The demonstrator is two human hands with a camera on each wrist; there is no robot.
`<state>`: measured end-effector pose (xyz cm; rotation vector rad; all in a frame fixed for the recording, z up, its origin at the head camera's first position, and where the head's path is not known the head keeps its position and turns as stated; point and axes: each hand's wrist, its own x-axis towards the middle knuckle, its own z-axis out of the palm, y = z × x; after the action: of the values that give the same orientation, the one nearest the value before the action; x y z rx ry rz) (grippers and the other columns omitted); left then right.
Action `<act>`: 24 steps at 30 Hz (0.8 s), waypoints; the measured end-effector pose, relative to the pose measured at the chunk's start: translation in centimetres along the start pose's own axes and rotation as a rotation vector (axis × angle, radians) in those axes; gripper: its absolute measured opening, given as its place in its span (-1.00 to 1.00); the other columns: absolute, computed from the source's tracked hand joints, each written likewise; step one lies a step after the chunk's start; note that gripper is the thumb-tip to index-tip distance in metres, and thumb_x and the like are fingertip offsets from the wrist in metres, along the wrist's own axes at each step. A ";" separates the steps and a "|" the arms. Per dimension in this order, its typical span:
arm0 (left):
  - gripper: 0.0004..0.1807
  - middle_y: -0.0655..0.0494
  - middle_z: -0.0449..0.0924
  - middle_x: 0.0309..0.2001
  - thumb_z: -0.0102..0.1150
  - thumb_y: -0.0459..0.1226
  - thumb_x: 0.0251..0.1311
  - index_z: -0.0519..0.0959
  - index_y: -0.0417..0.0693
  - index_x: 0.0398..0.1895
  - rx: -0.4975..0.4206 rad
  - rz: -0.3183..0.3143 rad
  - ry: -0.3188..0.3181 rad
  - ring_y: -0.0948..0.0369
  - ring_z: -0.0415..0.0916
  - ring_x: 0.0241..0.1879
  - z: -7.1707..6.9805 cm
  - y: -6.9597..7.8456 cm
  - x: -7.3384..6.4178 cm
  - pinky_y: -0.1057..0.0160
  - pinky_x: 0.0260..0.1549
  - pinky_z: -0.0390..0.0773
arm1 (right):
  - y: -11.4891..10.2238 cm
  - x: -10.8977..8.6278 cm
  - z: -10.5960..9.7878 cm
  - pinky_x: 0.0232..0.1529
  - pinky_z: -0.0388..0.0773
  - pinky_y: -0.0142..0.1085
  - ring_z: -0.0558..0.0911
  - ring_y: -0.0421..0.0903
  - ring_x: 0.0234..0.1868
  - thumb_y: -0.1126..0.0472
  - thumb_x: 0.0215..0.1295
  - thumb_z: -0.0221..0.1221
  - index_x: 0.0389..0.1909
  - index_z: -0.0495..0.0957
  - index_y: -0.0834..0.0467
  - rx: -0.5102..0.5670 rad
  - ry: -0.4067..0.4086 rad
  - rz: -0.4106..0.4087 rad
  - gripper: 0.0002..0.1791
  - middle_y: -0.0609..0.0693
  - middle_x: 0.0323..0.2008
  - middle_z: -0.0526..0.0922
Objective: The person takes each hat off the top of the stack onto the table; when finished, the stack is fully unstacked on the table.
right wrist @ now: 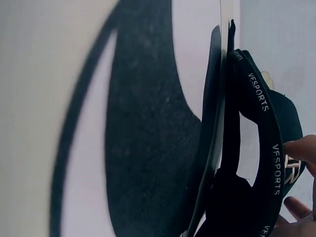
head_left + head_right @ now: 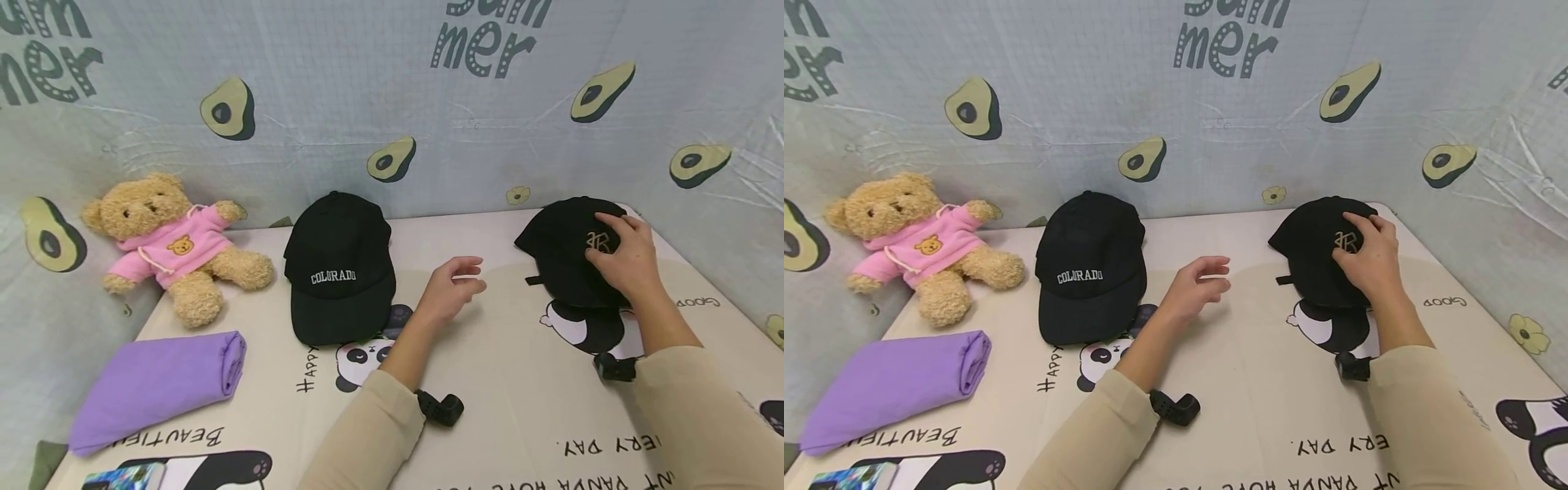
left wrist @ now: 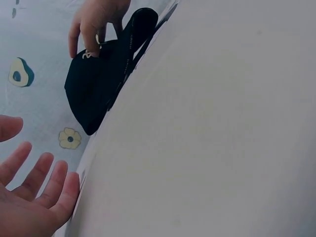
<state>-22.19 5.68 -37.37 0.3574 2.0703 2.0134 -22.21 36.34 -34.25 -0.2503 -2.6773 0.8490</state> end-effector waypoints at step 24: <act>-0.54 -0.13 0.60 0.24 0.22 -0.31 0.36 0.56 -0.11 0.32 0.012 -0.050 0.012 0.08 0.59 0.15 -2.9 -0.1 -1.9 0.12 0.06 0.62 | 1.0 0.7 -0.4 0.44 0.06 0.43 0.01 0.57 0.53 0.30 0.40 0.08 0.59 0.14 0.24 -0.011 0.006 0.010 -0.26 0.51 0.56 -0.12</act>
<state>-21.33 2.32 -37.41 0.2935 2.0783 1.9792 -22.62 37.54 -34.42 -0.2687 -2.6786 0.8349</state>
